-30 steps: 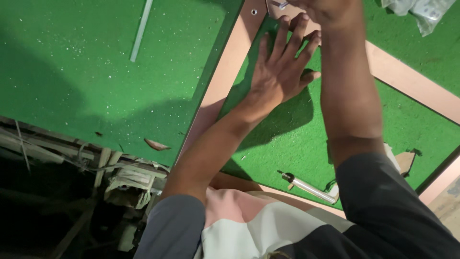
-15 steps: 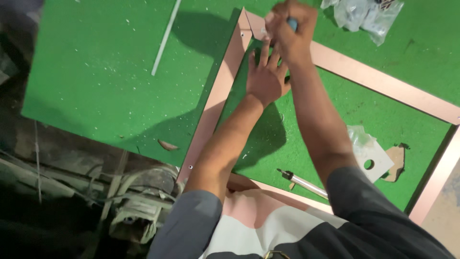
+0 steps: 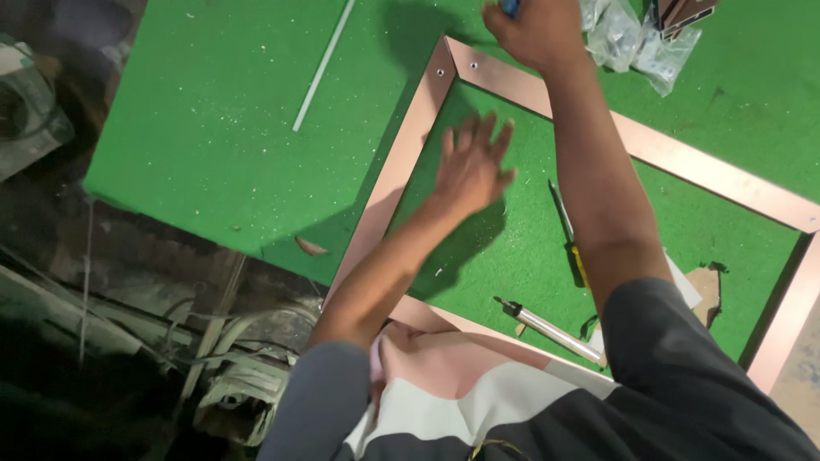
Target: The person assembles a rectangular frame using copper-colored metal profiles on a green workbench. They align the pieces, insert corner brackets, and secure them with screws using a screwdriver.
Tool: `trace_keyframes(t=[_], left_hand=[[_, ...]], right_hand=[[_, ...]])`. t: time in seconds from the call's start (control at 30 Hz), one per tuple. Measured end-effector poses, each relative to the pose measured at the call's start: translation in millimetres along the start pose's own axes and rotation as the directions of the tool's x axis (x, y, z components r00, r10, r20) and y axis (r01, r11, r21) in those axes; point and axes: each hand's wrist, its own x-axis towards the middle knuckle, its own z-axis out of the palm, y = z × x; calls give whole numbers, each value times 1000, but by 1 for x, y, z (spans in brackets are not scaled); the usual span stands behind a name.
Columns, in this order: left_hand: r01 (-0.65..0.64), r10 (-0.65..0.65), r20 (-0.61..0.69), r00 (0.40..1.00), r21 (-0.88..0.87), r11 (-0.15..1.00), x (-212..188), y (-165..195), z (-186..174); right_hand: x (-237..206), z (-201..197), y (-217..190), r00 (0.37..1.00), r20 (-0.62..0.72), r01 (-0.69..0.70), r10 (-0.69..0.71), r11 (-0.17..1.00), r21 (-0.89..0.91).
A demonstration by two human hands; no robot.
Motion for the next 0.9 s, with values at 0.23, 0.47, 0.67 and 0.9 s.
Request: trace_keyframes(t=[0.23,0.47,0.67,0.9], left_hand=[[-112,93,-80,992,-282,953,-184,20,-19],[-84,74,-118,990,-82,993,-216,15,-16],[-127,133,-148,980,47,991,-221,22,-7],[-166,193,-177,965,159,973,-229,15,10]], right_hand=[[-159,1,-27,917,-348,-178,193,981,76],[-398,-64,-154,959,21,-280,282,936,214],[-485,-92,-185,942,-61,-326,331,942,77],[-493,-91,-184,932,-264,-245,248,968,46]])
